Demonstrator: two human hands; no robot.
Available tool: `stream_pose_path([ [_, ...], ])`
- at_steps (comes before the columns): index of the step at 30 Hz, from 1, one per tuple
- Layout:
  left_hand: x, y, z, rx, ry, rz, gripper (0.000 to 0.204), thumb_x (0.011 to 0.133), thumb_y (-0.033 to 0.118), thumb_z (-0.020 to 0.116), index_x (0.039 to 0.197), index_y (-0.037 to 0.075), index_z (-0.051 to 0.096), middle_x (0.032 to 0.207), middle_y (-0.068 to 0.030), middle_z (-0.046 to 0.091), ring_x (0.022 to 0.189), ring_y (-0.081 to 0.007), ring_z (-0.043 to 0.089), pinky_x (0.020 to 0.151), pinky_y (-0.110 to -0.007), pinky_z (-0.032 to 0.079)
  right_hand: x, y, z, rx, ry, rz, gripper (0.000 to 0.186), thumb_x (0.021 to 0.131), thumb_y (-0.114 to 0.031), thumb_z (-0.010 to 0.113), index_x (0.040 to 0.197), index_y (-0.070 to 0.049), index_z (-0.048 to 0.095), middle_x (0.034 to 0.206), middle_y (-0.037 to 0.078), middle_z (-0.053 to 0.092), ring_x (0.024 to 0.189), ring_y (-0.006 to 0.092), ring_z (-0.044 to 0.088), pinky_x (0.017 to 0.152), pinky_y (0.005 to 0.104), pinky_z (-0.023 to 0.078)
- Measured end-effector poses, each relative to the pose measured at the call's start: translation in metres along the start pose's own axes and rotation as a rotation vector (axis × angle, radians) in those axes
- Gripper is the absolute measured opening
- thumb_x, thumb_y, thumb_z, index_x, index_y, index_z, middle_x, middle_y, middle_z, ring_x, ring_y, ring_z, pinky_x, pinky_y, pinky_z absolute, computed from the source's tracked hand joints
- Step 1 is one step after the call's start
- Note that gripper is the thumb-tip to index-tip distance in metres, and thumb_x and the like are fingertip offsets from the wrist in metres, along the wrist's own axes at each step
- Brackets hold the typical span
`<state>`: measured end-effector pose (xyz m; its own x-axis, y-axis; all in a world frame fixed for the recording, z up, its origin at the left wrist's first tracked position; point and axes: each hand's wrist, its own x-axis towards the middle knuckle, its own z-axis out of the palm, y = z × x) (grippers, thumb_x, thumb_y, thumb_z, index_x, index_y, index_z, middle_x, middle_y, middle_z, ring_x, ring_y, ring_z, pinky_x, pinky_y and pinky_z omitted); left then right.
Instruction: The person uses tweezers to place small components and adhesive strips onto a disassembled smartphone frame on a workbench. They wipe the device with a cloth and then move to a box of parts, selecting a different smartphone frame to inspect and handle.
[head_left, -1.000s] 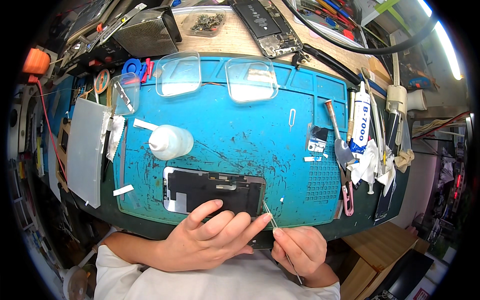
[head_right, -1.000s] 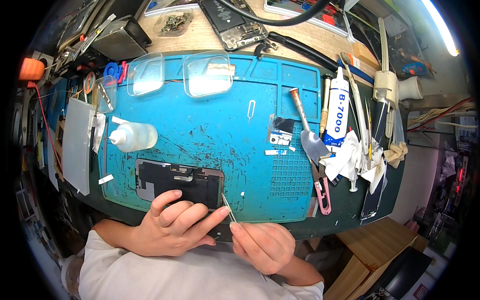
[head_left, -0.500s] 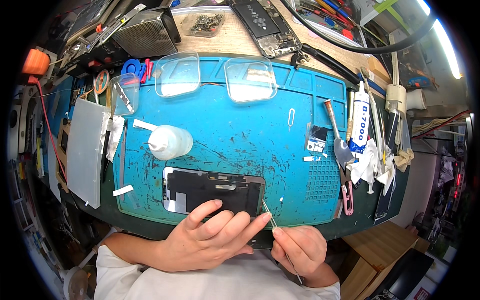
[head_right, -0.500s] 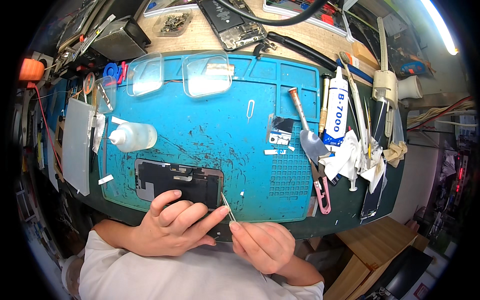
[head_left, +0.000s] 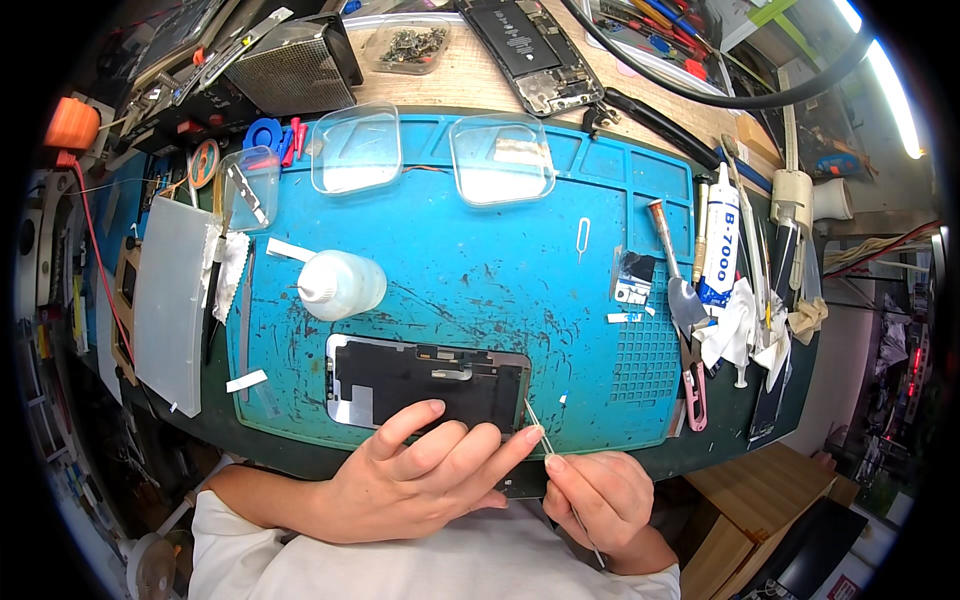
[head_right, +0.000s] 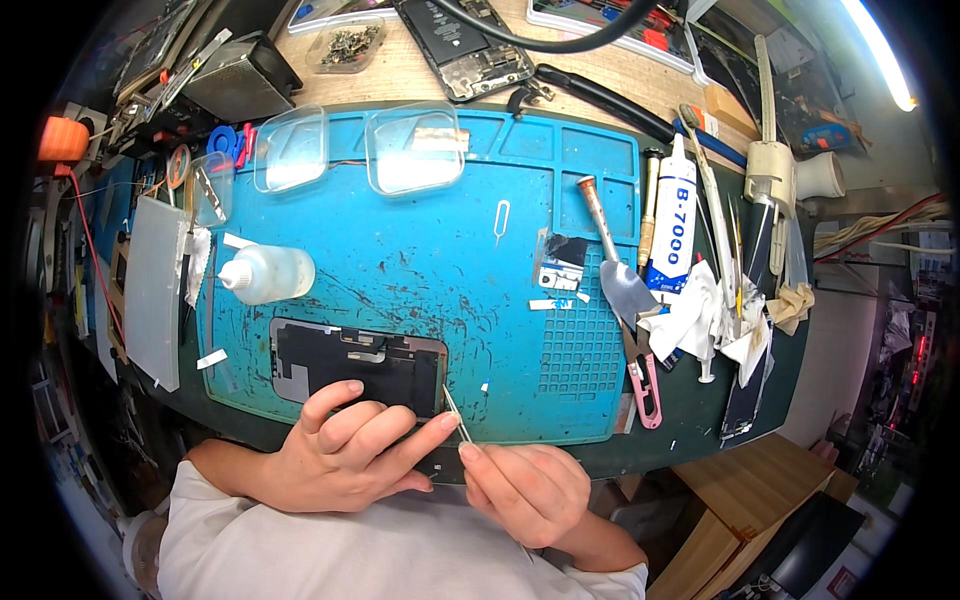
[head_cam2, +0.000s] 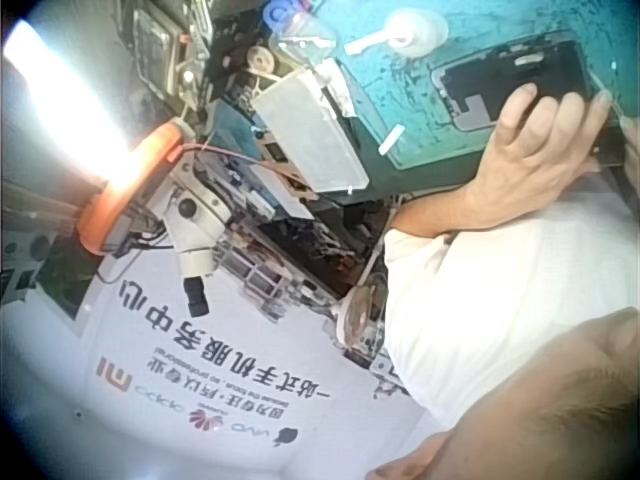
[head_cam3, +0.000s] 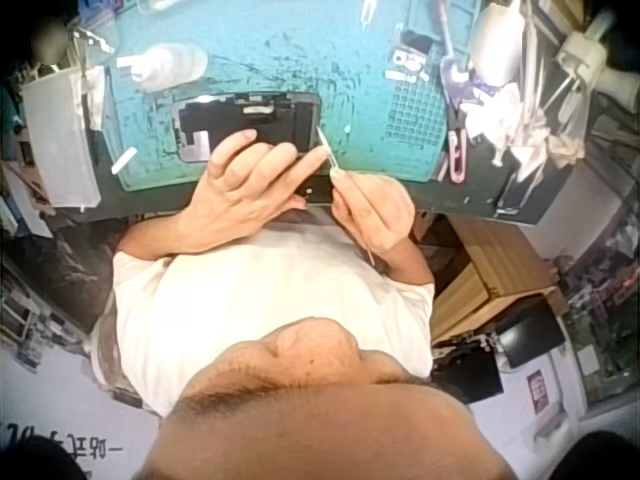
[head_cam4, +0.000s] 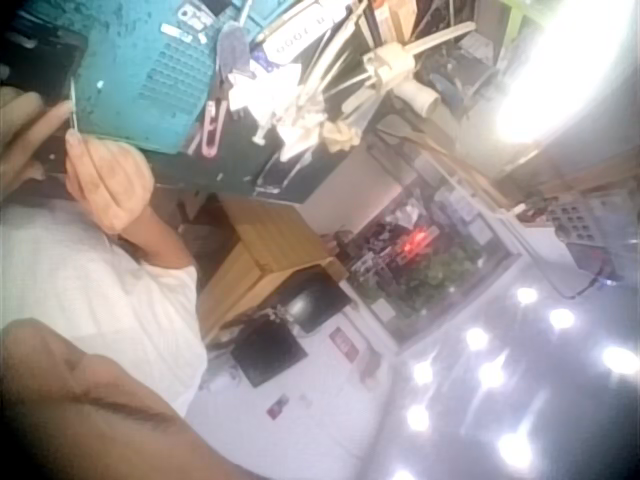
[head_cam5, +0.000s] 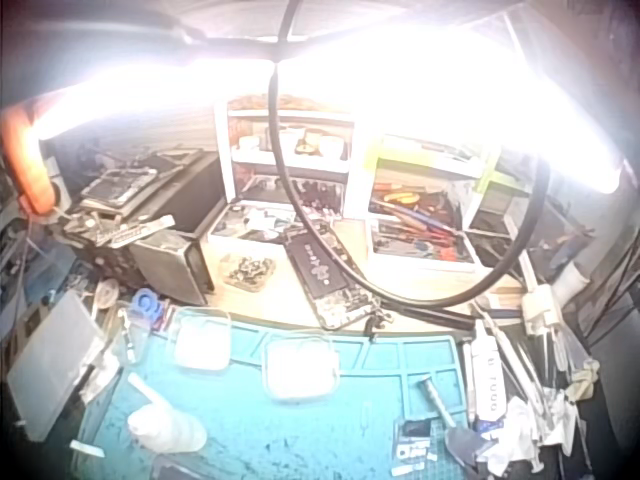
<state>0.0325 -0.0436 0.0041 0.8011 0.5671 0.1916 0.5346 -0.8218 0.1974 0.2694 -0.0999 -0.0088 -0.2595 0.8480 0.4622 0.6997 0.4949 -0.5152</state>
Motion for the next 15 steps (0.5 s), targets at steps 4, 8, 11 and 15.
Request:
stream_pose_path([
  [4,-0.0004,0.0009,0.0004,0.000,0.002,0.001,0.055,0.093,0.056,0.060,0.135,0.022,0.071,0.116,0.0018,0.049,0.111,-0.0154,0.043,0.110,-0.040,0.035,-0.0010,-0.0006,0.0004,-0.005,0.009,-0.001,0.029,0.081,-0.002,0.076,0.111,-0.002,0.077,0.092,0.005,0.070,0.067,0.0166,0.068,0.058,0.0280,0.056],
  [8,0.0000,-0.0001,-0.0002,-0.004,-0.004,-0.009,0.055,0.093,0.056,0.061,0.135,0.022,0.071,0.117,0.0017,0.049,0.111,-0.0155,0.043,0.110,-0.041,0.035,0.0039,-0.0035,-0.0024,0.011,-0.033,0.028,0.026,0.082,0.001,0.075,0.108,-0.001,0.073,0.091,0.008,0.071,0.071,0.0219,0.070,0.061,0.0324,0.057],
  [11,-0.0002,0.0008,-0.0001,-0.005,0.003,-0.006,0.056,0.092,0.056,0.061,0.135,0.022,0.071,0.117,0.0015,0.049,0.111,-0.0156,0.043,0.110,-0.041,0.035,0.0020,-0.0040,-0.0023,0.004,-0.027,0.026,0.026,0.083,0.001,0.075,0.108,-0.001,0.073,0.091,0.008,0.071,0.071,0.0220,0.069,0.061,0.0324,0.057],
  [15,-0.0004,0.0008,0.0006,-0.020,0.010,-0.008,0.056,0.092,0.056,0.062,0.135,0.022,0.071,0.117,0.0006,0.049,0.111,-0.0165,0.044,0.110,-0.042,0.036,-0.0005,-0.0037,-0.0015,-0.001,-0.019,0.025,0.026,0.083,0.001,0.075,0.110,-0.001,0.073,0.091,0.008,0.071,0.071,0.0222,0.069,0.061,0.0327,0.057],
])
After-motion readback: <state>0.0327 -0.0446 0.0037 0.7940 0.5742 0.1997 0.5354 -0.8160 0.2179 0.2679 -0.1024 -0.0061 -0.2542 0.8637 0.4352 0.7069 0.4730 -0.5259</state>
